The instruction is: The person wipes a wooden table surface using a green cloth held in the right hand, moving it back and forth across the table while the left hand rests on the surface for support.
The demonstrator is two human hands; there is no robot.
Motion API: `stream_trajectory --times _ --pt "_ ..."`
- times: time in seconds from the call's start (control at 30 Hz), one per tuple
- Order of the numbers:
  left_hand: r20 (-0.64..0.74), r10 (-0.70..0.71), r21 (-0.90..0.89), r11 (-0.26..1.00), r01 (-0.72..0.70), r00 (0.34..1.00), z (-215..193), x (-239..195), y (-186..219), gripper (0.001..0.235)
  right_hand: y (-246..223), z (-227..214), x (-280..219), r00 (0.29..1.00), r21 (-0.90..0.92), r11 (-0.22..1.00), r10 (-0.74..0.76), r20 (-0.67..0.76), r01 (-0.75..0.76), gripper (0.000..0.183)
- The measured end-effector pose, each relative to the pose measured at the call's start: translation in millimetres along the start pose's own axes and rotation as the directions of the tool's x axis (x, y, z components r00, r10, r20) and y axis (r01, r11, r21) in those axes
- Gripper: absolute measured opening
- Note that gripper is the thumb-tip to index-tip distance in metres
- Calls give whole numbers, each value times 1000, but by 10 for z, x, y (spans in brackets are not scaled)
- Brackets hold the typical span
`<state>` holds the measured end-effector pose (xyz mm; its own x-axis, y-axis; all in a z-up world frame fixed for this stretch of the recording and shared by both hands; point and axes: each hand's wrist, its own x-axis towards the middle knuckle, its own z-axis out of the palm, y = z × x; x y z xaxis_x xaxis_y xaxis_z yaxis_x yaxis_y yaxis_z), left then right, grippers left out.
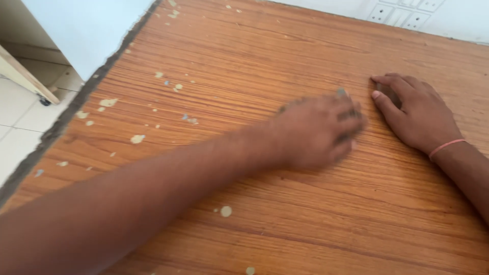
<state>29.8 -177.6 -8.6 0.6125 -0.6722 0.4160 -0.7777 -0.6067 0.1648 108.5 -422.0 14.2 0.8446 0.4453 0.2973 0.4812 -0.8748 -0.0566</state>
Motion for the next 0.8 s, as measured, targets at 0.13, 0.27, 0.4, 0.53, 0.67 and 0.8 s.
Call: stream_trajectory --times 0.13,0.27,0.4,0.53,0.67,0.8 --pt "15 -112 48 993 111 994 -24 258 -582 56 -68 -56 5 1000 -5 1000 16 -4 -16 46" --pt "30 -225 129 967 219 974 -81 188 -1160 56 -104 -74 0 999 -9 999 51 5 -51 46" --pt "-29 -297 147 943 298 955 -308 -166 -1316 60 -90 -80 -8 999 12 999 40 -17 -39 46" --pt "-50 -317 135 938 321 947 -478 -583 -1065 59 -93 -86 -12 999 30 999 17 -35 -16 45" --pt "-27 -289 158 944 290 957 -636 -911 -729 60 -135 -103 -27 999 37 998 45 -12 -44 45" --pt "48 -235 149 963 226 971 -795 -1180 -191 61 -110 -79 -37 999 35 999 37 -11 -37 46"
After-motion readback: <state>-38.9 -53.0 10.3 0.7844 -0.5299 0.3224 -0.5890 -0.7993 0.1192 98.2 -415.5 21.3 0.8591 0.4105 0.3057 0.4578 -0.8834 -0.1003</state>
